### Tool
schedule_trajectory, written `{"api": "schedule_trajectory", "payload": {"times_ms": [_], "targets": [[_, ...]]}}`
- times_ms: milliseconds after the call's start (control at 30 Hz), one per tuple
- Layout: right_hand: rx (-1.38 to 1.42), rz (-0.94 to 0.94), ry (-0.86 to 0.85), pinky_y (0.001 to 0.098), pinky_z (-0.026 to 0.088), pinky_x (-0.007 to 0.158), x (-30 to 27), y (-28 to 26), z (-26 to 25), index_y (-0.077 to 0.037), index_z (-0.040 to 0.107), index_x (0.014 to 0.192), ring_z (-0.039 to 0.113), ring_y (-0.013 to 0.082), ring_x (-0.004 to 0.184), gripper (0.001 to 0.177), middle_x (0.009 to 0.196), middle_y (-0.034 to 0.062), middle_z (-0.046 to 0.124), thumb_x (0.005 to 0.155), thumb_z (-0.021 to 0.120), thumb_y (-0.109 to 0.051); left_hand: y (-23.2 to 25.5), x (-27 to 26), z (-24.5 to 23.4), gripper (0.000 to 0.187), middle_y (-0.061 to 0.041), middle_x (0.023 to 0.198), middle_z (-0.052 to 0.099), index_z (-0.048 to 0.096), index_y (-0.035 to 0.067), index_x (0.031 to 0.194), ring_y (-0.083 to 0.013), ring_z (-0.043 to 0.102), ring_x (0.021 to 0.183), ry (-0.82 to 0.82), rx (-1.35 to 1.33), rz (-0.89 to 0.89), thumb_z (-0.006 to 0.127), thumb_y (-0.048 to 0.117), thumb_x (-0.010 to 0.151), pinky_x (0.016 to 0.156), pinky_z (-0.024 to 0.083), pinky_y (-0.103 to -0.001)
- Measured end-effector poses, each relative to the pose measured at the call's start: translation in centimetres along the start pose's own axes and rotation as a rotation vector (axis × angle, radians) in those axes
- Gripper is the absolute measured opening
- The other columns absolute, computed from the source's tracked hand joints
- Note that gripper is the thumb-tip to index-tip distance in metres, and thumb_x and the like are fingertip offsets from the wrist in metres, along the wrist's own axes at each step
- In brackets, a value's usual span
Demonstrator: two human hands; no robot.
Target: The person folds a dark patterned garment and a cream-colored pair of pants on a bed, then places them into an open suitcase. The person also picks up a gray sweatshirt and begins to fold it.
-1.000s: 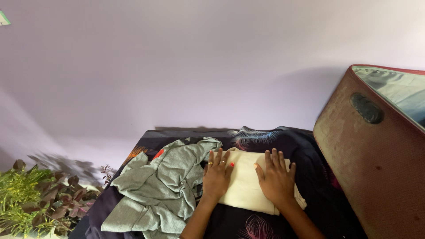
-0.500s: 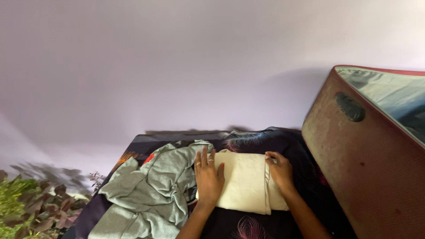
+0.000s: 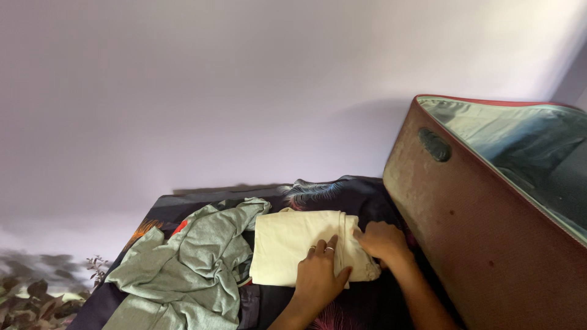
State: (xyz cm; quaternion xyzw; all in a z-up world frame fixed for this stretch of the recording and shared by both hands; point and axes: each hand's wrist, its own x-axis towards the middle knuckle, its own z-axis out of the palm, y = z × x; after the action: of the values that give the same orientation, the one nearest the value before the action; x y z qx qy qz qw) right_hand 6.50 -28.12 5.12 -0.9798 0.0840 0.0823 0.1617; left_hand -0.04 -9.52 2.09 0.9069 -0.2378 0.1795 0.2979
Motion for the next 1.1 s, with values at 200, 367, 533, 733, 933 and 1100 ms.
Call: {"api": "schedule_trajectory", "payload": {"times_ms": [200,367,533,733,933,1100], "targets": [[0.172,-0.152,-0.493,0.0332,0.063,0.061,0.3,2.1,-1.4,0.0,0.072,0.105,0.078,0.0262,0.078,0.034,0.09,0.0164,0.079,0.082,0.081,-0.023,-0.8,0.0,0.3,0.049,-0.015,0.101,0.069,0.064,-0.001,0.131,-0.0302,0.071,0.082,0.009,-0.127,-0.094,0.066,0.013,0.084,0.073,0.058,-0.042],[0.448,-0.297,-0.412,0.0342,0.063,0.056,0.8,2.2,-1.0,0.005,0.07,0.102,0.076,0.0235,0.071,0.034,0.088,0.0163,0.077,0.073,0.083,-0.005,-1.1,0.3,-0.1,0.05,-0.013,0.086,0.065,0.066,-0.002,0.129,-0.0243,0.064,0.066,0.09,-0.364,-0.093,0.069,0.004,0.08,0.063,0.053,-0.038],[0.599,-0.182,-0.325,0.0367,0.065,0.059,1.2,1.6,-0.6,0.006,0.069,0.1,0.076,0.0246,0.069,0.03,0.085,0.0167,0.076,0.073,0.082,0.001,-1.1,0.6,-0.2,0.051,-0.01,0.08,0.06,0.065,-0.001,0.133,-0.0157,0.055,0.059,0.073,-0.458,-0.12,0.069,0.001,0.082,0.058,0.049,-0.031],[0.456,-0.291,-0.352,0.0346,0.065,0.063,1.3,1.6,-0.1,0.007,0.07,0.1,0.077,0.0239,0.076,0.038,0.087,0.0127,0.076,0.065,0.085,0.004,-0.9,0.4,-0.1,0.052,-0.007,0.082,0.061,0.064,-0.001,0.133,-0.0124,0.055,0.058,0.083,-0.474,-0.131,0.068,-0.001,0.081,0.057,0.048,-0.029],[0.28,-0.178,-0.383,0.0366,0.064,0.062,0.4,0.9,-0.9,0.002,0.067,0.111,0.077,0.0259,0.078,0.05,0.095,0.0182,0.077,0.069,0.089,-0.012,-1.0,0.6,-0.2,0.057,-0.006,0.075,0.06,0.06,-0.001,0.138,-0.0107,0.054,0.057,0.049,-0.508,-0.159,0.067,-0.002,0.081,0.056,0.048,-0.026],[0.283,-0.094,-0.298,0.0359,0.065,0.057,0.1,0.0,-0.1,0.01,0.062,0.113,0.079,0.0296,0.073,0.058,0.099,0.0224,0.076,0.071,0.092,-0.015,-0.9,0.4,-0.1,0.065,-0.005,0.075,0.061,0.051,-0.001,0.144,-0.0121,0.059,0.058,0.052,-0.491,-0.144,0.069,-0.001,0.081,0.058,0.052,-0.027]]}}
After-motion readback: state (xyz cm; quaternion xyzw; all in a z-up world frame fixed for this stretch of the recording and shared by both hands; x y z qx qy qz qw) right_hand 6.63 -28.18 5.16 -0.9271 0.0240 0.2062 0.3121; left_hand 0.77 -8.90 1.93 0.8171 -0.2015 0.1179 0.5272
